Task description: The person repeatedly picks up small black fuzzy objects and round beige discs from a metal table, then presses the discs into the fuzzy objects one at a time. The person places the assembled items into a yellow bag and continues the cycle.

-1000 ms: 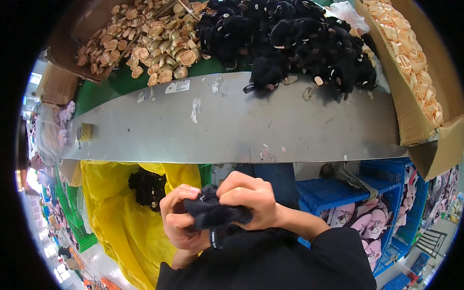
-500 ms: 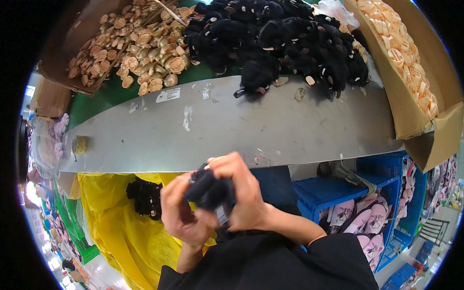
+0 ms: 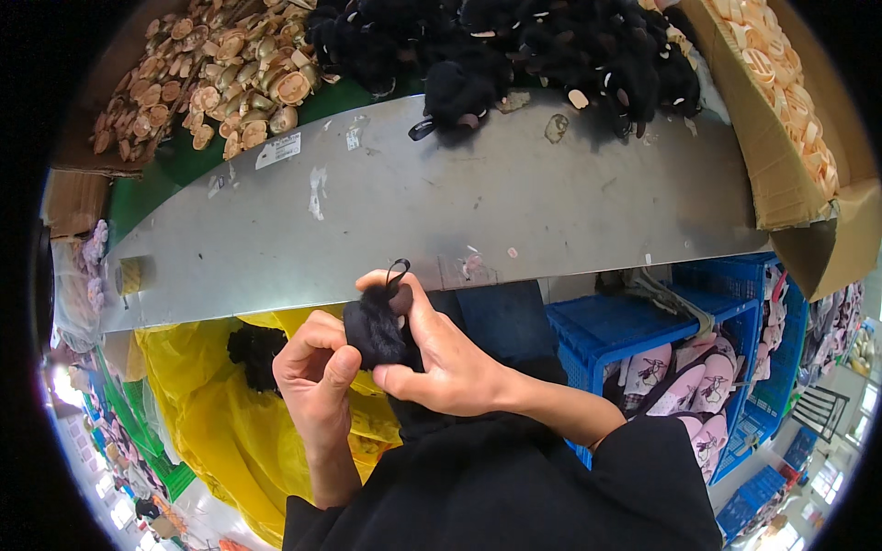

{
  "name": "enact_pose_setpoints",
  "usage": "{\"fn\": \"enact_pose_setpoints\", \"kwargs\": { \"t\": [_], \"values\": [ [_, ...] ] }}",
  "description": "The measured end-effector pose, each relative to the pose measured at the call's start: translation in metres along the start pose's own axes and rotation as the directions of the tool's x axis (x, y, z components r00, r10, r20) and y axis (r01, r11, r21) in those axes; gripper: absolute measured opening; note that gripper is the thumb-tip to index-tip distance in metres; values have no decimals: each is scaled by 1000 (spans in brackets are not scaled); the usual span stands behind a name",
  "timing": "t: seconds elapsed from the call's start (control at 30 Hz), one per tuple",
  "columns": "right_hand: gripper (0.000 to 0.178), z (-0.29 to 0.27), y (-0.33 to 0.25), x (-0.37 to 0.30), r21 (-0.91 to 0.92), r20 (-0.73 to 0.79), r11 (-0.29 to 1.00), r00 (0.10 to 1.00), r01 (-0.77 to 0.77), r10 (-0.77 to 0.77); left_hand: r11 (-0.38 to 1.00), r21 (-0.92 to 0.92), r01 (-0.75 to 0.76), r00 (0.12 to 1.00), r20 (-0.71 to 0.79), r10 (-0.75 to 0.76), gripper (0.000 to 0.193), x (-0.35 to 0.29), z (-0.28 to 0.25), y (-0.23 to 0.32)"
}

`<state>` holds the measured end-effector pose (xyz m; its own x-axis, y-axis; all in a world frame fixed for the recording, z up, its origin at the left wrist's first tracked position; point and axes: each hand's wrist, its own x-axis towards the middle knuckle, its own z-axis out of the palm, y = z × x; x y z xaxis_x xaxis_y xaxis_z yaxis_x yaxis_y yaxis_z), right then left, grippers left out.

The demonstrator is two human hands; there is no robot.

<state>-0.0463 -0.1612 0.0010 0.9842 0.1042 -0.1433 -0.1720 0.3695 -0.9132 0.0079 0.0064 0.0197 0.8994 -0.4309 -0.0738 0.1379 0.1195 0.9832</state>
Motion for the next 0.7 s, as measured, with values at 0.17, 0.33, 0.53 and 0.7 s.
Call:
{"fn": "enact_pose_setpoints", "kwargs": {
  "t": [0.17, 0.33, 0.53, 0.7],
  "values": [
    [69, -5, 0, -4, 46, 42, 994, 995, -97, 95, 998, 64, -2, 1000, -24, 4, 16, -5, 9, 4],
    [62, -6, 6, -5, 26, 28, 998, 998, -63, 62, 991, 126, -34, 999, 9, 33, 14, -8, 13, 3],
    [58, -9, 7, -6, 66, 31, 993, 995, -96, 95, 977, 201, -66, 998, 15, 65, 15, -9, 18, -2],
    [59, -12, 15, -7, 147, 35, 983, 994, -107, 103, 965, 253, -69, 998, 13, 68, 14, -9, 18, -10]
  ]
}}
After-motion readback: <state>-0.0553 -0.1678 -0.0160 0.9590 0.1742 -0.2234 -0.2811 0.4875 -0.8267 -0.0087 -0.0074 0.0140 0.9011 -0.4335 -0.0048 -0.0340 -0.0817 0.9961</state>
